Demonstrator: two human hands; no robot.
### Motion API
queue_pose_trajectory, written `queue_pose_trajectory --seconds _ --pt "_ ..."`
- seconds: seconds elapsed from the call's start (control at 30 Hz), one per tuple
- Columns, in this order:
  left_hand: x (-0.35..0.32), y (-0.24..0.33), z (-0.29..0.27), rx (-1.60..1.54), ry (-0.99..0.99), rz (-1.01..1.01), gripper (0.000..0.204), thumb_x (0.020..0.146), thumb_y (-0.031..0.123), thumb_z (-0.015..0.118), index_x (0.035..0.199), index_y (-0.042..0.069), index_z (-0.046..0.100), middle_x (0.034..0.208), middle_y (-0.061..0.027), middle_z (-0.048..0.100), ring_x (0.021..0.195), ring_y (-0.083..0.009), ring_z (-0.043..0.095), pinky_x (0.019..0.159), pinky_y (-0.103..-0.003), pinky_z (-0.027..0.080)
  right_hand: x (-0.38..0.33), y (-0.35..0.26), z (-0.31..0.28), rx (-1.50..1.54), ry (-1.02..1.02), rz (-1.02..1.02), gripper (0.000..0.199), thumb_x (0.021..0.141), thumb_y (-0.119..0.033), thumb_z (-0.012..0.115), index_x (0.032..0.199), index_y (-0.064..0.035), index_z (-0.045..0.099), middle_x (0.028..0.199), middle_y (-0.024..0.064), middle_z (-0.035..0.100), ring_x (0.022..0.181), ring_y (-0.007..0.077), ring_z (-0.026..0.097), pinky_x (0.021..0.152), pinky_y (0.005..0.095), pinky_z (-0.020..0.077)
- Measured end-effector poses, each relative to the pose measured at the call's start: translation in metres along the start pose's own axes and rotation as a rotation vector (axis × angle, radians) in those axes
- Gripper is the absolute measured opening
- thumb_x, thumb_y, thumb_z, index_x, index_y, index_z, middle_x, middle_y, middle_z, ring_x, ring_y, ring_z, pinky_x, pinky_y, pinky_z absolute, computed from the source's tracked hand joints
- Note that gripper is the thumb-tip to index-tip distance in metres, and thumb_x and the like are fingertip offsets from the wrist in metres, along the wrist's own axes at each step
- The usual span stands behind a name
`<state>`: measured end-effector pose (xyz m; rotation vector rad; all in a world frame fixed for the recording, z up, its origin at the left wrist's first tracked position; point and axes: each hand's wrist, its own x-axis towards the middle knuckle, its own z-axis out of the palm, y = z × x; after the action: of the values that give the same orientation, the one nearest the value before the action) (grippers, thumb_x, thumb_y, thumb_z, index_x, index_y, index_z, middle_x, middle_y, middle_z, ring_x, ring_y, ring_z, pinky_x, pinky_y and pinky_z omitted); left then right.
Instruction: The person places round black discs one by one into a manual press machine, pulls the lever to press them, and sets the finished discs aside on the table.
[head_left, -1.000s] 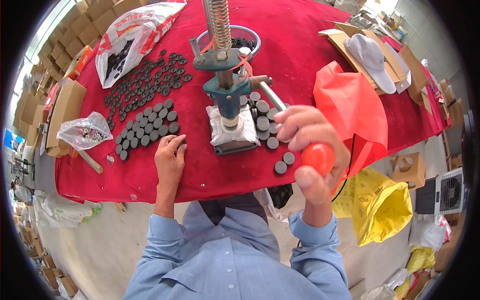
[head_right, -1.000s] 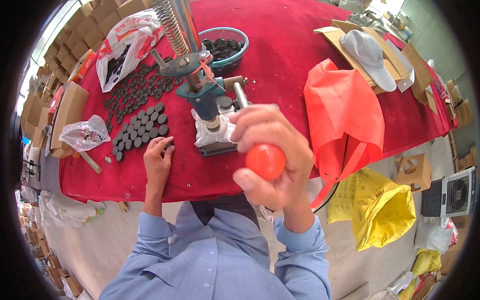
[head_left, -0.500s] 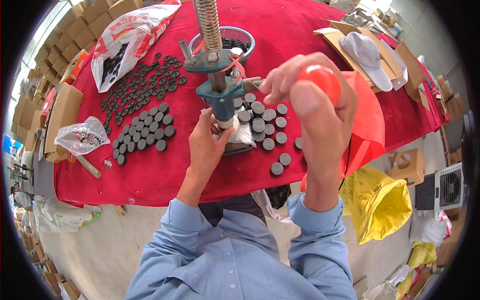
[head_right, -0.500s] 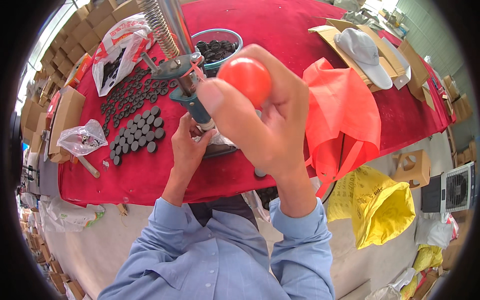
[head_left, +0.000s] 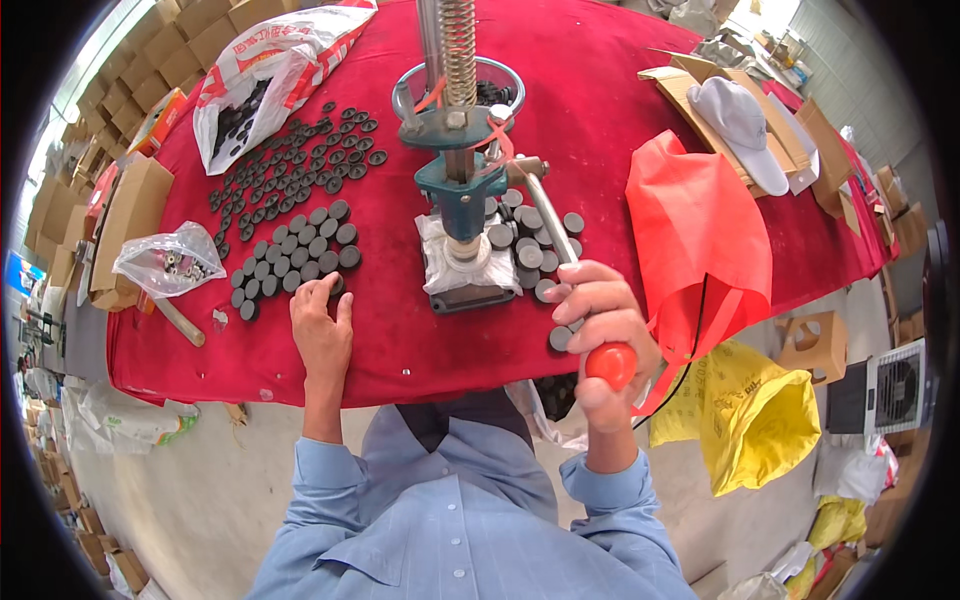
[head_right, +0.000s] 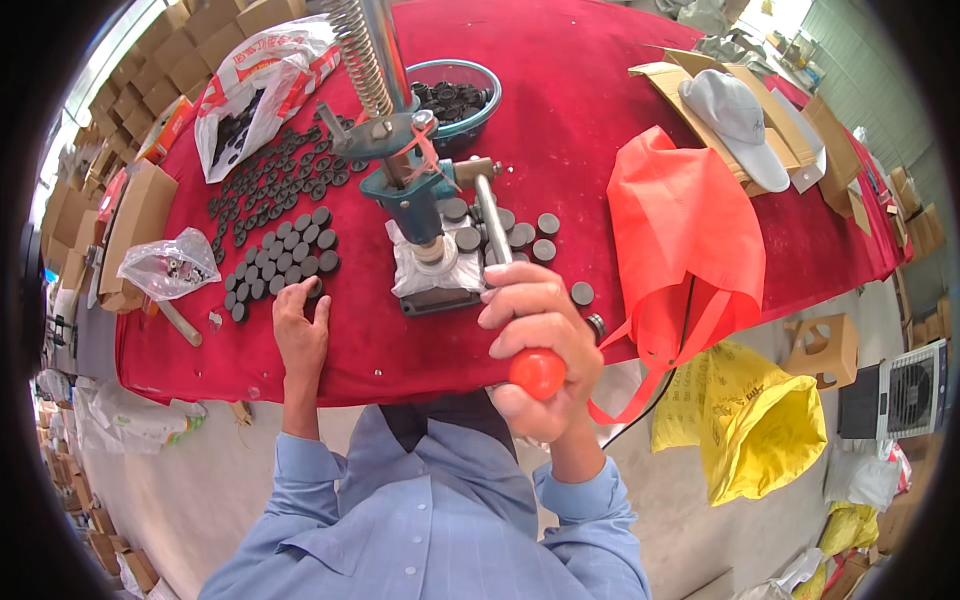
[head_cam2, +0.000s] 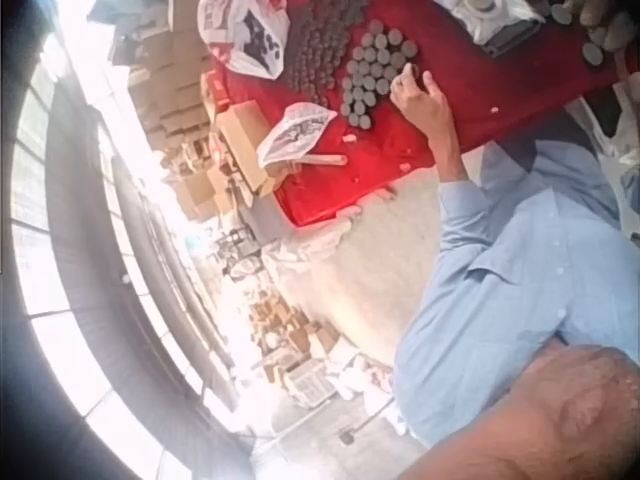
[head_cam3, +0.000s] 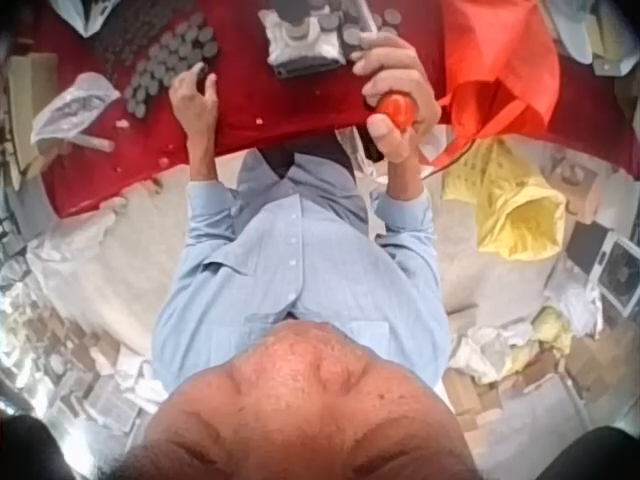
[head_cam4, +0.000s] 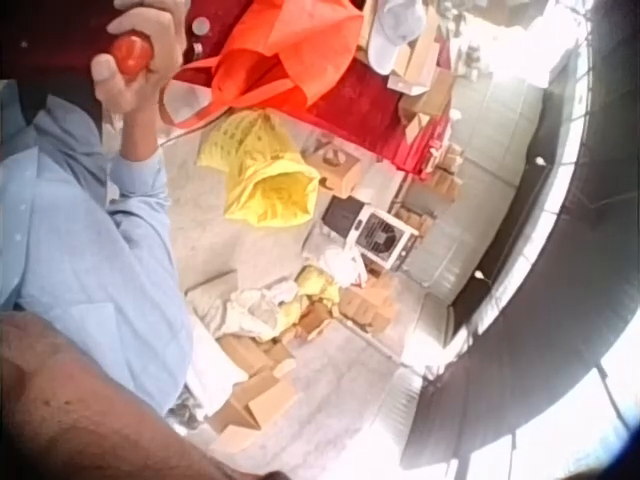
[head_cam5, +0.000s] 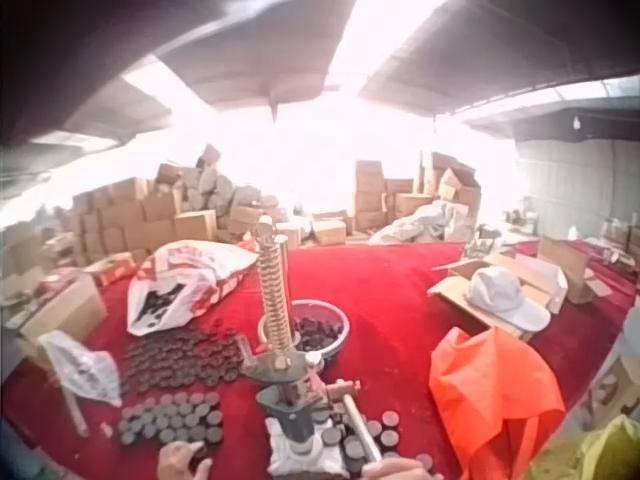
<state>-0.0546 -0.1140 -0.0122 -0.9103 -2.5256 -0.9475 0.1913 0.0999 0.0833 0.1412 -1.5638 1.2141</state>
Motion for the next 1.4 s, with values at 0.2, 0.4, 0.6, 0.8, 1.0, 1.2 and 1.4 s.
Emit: queue_pose_trajectory --seconds 0.2,0.4,0.6,0.8,1.0,1.2,1.4 --pt "0.008 0.001 0.008 -0.242 -0.063 -0.078 0.039 0.083 0.006 0.083 0.12 0.004 0.07 0.106 -0.011 0.072 0.089 -0.0237 0.069 0.078 -0.034 0.056 0.046 -0.015 -0.003 -0.011 -0.095 0.0 0.042 0.094 -0.041 0.066 0.09 0.0009 0.064 0.088 0.0148 0.065 0.089 0.0313 0.066 0.082 0.0433 0.0552" --pt "0.022 0.084 0.031 -0.495 -0.115 0.008 0.058 0.078 0.005 0.089 0.129 0.003 0.06 0.1 -0.0104 0.077 0.084 -0.0146 0.07 0.076 -0.029 0.057 0.116 -0.022 0.011 0.093 -0.041 0.173 0.034 0.097 -0.032 0.067 0.089 0.0014 0.065 0.08 0.0065 0.065 0.077 0.0142 0.063 0.071 0.0288 0.051" --pt "0.03 0.108 0.062 -0.58 -0.097 0.077 0.061 0.076 0.01 0.091 0.129 0.004 0.06 0.102 -0.0113 0.075 0.078 -0.0201 0.069 0.071 -0.034 0.057 0.134 -0.024 0.017 0.083 -0.03 0.22 0.04 0.101 -0.036 0.065 0.083 -0.0002 0.065 0.069 0.0002 0.061 0.066 0.0061 0.057 0.061 0.0234 0.0447" --pt "0.023 0.117 0.072 -0.554 -0.066 0.051 0.061 0.075 0.013 0.092 0.128 0.005 0.062 0.108 -0.0105 0.075 0.09 -0.0217 0.068 0.08 -0.035 0.056 0.13 -0.02 0.013 0.093 -0.037 0.204 0.037 0.101 -0.032 0.064 0.084 0.0003 0.064 0.072 0.0017 0.062 0.069 0.0068 0.056 0.063 0.0245 0.0441" --pt "0.024 0.096 0.06 -0.458 -0.001 0.196 0.053 0.079 0.016 0.089 0.126 0.003 0.066 0.116 -0.0128 0.072 0.099 -0.0267 0.067 0.082 -0.039 0.055 0.076 -0.014 0.009 0.085 -0.044 0.068 0.037 0.096 -0.035 0.064 0.088 0.0015 0.063 0.083 0.0105 0.063 0.082 0.0207 0.062 0.074 0.0346 0.0509" --pt "0.042 0.022 0.033 0.21 0.022 0.218 0.03 0.09 0.012 0.077 0.119 0.003 0.072 0.128 -0.013 0.065 0.115 -0.0323 0.059 0.098 -0.043 0.05 -0.009 0.0 0.003 0.0 0.022 -0.026 0.048 0.093 -0.048 0.065 0.088 -0.001 0.062 0.087 0.0159 0.065 0.101 0.0381 0.065 0.088 0.0494 0.0521" --pt "0.036 0.003 0.031 -0.001 -0.051 0.2 0.035 0.09 0.007 0.075 0.124 0.001 0.071 0.118 -0.0134 0.063 0.112 -0.0332 0.06 0.095 -0.042 0.051 0.003 -0.002 -0.002 -0.066 -0.022 0.004 0.045 0.092 -0.047 0.066 0.086 -0.0027 0.063 0.089 0.0149 0.066 0.105 0.0386 0.065 0.088 0.0492 0.0514"
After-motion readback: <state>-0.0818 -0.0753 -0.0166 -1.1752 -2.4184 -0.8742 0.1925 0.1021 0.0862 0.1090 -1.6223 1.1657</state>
